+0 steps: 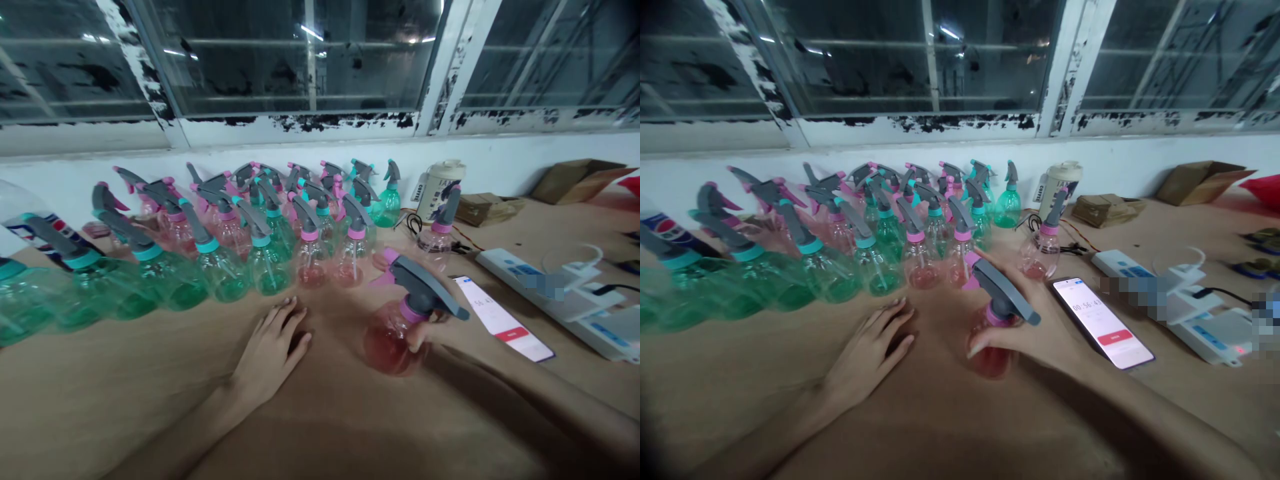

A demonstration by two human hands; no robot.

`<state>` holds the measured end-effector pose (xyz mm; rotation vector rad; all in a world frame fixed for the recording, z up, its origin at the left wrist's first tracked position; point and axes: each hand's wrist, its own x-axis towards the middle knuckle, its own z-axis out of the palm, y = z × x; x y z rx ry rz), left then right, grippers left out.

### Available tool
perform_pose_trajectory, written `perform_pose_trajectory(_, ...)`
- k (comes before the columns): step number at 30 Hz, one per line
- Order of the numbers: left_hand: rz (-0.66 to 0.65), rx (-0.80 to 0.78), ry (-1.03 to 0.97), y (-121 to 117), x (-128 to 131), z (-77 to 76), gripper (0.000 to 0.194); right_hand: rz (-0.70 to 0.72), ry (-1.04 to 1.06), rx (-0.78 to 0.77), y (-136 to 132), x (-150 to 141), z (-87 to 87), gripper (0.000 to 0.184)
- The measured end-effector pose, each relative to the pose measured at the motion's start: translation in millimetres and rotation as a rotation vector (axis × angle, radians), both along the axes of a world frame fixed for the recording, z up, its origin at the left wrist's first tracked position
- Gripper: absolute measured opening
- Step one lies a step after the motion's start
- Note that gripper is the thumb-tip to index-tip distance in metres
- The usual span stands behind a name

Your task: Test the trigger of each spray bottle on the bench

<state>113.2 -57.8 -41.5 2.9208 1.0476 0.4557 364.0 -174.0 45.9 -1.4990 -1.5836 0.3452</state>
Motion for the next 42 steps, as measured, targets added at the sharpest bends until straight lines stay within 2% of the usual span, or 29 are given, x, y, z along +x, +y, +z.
perform_pose_trajectory(3, 0.003, 0.005, 0.007, 0.3, 0.0, -0.7, 0.038, 0.016, 0.044, 0.009, -4.1, 1.9, -1.3, 0.059)
perform_pose_trajectory(5, 0.003, 0.010, 0.004, 0.7, -0.1, -1.9, 0.038, -0.012, 0.012, 0.014, -8.1, 6.9, -8.3, 0.066)
perform_pose_trajectory(12, -0.010, 0.041, -0.018, 2.4, -0.2, -6.1, 0.036, -0.065, -0.122, -0.087, -20.3, 32.3, -34.3, 0.032)
perform_pose_trajectory(17, -0.009, 0.058, -0.018, 3.2, -0.1, -6.3, 0.036, -0.208, -0.207, -0.056, -10.4, 48.7, -35.2, 0.042)
perform_pose_trajectory(21, -0.010, 0.056, -0.011, 4.1, -0.6, -6.0, 0.037, -0.373, -0.326, -0.040, 14.0, 66.6, -34.1, 0.052)
perform_pose_trajectory(23, -0.005, 0.044, -0.010, 4.5, -0.6, -5.6, 0.037, -0.423, -0.395, -0.026, 28.5, 75.0, -33.3, 0.049)
perform_pose_trajectory(28, 0.030, -0.001, -0.037, 2.9, -0.8, -3.3, 0.042, -0.402, -0.441, 0.034, 59.6, 88.2, -31.3, 0.038)
perform_pose_trajectory(34, 0.096, -0.044, -0.080, 1.3, -1.9, -1.0, 0.050, -0.407, -0.398, 0.069, 82.4, 90.2, -32.4, 0.045)
perform_pose_trajectory(38, 0.080, -0.029, -0.082, 1.4, -1.2, -1.5, 0.047, -0.402, -0.360, 0.077, 87.6, 85.9, -34.2, 0.046)
perform_pose_trajectory(42, 0.044, -0.003, -0.084, 0.5, -1.7, -2.4, 0.040, -0.410, -0.282, 0.101, 78.2, 84.0, -37.9, 0.051)
